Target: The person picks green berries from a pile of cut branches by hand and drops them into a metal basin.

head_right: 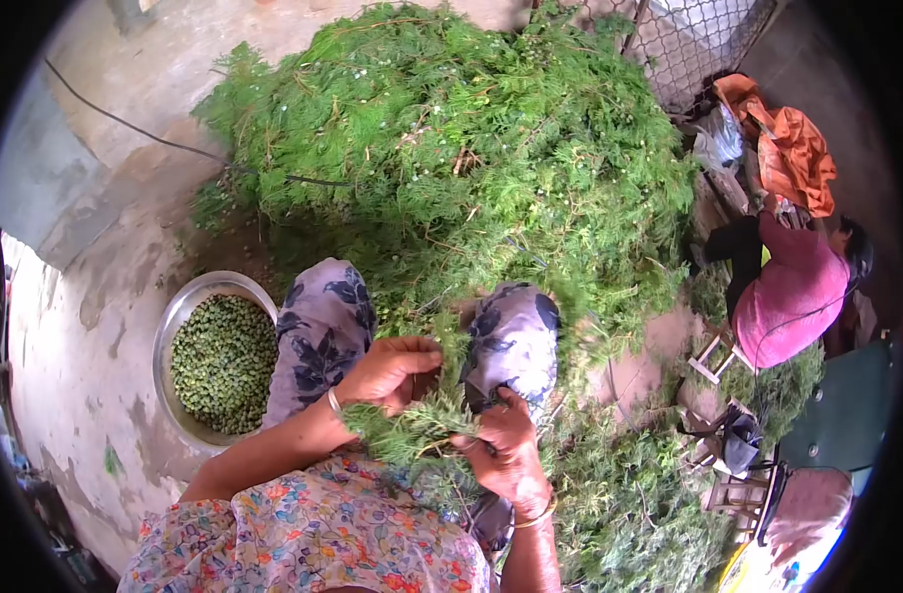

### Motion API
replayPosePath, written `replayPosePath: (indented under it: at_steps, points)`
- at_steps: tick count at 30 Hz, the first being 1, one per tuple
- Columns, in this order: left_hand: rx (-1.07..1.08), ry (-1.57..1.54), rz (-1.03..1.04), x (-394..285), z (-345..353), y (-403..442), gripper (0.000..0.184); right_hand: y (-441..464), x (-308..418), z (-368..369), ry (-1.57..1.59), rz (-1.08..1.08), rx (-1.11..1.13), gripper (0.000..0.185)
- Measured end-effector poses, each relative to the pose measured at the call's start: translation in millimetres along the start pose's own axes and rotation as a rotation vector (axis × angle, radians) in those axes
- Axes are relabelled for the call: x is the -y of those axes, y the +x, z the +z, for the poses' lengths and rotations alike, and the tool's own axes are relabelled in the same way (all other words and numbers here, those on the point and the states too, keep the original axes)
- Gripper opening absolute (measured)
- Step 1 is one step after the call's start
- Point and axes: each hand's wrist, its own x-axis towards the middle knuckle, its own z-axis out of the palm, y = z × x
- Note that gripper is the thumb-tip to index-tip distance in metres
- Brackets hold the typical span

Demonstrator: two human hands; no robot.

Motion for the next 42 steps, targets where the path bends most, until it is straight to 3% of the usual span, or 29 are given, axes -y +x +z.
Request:
replayPosePath:
  at_steps: [2,10,11,15,16,18,20,22,24,26,28,29,30,33,36,38,40,42]
  points:
    - [0.134,-0.232,0.177,-8.8,7.5,-2.4,0.012,0.3,4.8,4.6,-0.044,-0.014,-0.052,0.017]
    - [0.463,-0.391,0.303,-16.3,-4.6,-9.4,0.009,-0.6,2.9,5.3,-0.152,0.047,0.02,0.027]
    - [0.198,-0.304,0.296,-13.1,-2.6,-9.5,0.008,-0.8,3.0,5.5,-0.188,0.059,0.037,0.027]
    - [0.316,-0.164,0.264,-14.8,-4.3,-16.5,0.014,-4.5,13.2,-1.1,-0.118,0.071,-0.229,0.04]
    - [0.239,-0.102,0.261,-17.3,0.0,-19.5,0.014,-9.0,19.4,-2.9,0.035,0.184,-0.377,0.033]
    - [-0.047,0.135,0.354,-15.2,14.2,-27.3,0.016,-17.4,14.5,-9.6,-0.031,0.238,-0.616,0.028]
    - [-0.024,0.441,0.522,-15.8,15.0,-34.9,0.021,-19.5,16.4,-15.4,0.009,0.328,-0.724,0.026]
    - [0.003,0.546,0.596,-15.4,20.5,-38.5,0.02,-16.9,14.2,-12.5,0.052,0.324,-0.692,0.036]
    - [-0.048,0.688,0.626,-13.4,32.5,-43.5,0.018,-7.3,19.8,-4.9,0.37,0.285,-0.451,0.042]
    - [-0.065,0.849,0.784,-2.0,34.2,-39.8,0.019,2.3,28.1,8.2,0.394,0.228,-0.382,0.054]
    - [-0.08,1.079,0.99,6.0,37.8,-37.5,0.023,15.2,37.1,12.3,0.327,0.291,-0.315,0.05]
    - [-0.125,1.201,1.17,11.6,35.0,-33.8,0.028,21.4,43.4,17.9,0.248,0.344,-0.45,0.033]
    - [-0.104,1.245,1.042,9.4,37.2,-38.4,0.028,25.5,43.9,20.2,0.252,0.343,-0.446,0.033]
    - [-0.051,1.195,1.066,3.7,33.4,-43.9,0.028,27.5,30.9,27.1,0.344,0.352,-0.538,0.011]
    - [-0.108,1.105,1.103,-11.7,25.8,-45.7,0.034,21.5,28.4,29.2,0.309,0.307,-0.566,0.008]
    - [-0.037,0.943,1.057,-20.2,28.4,-48.3,0.035,18.5,29.8,27.5,0.287,0.289,-0.509,0.009]
    - [-0.018,1.023,1.094,-29.8,33.5,-53.2,0.035,19.1,38.0,23.4,0.311,0.335,-0.374,0.01]
    - [0.03,1.009,0.769,-38.6,45.3,-63.4,0.032,19.0,35.0,26.0,0.265,0.287,-0.359,0.012]
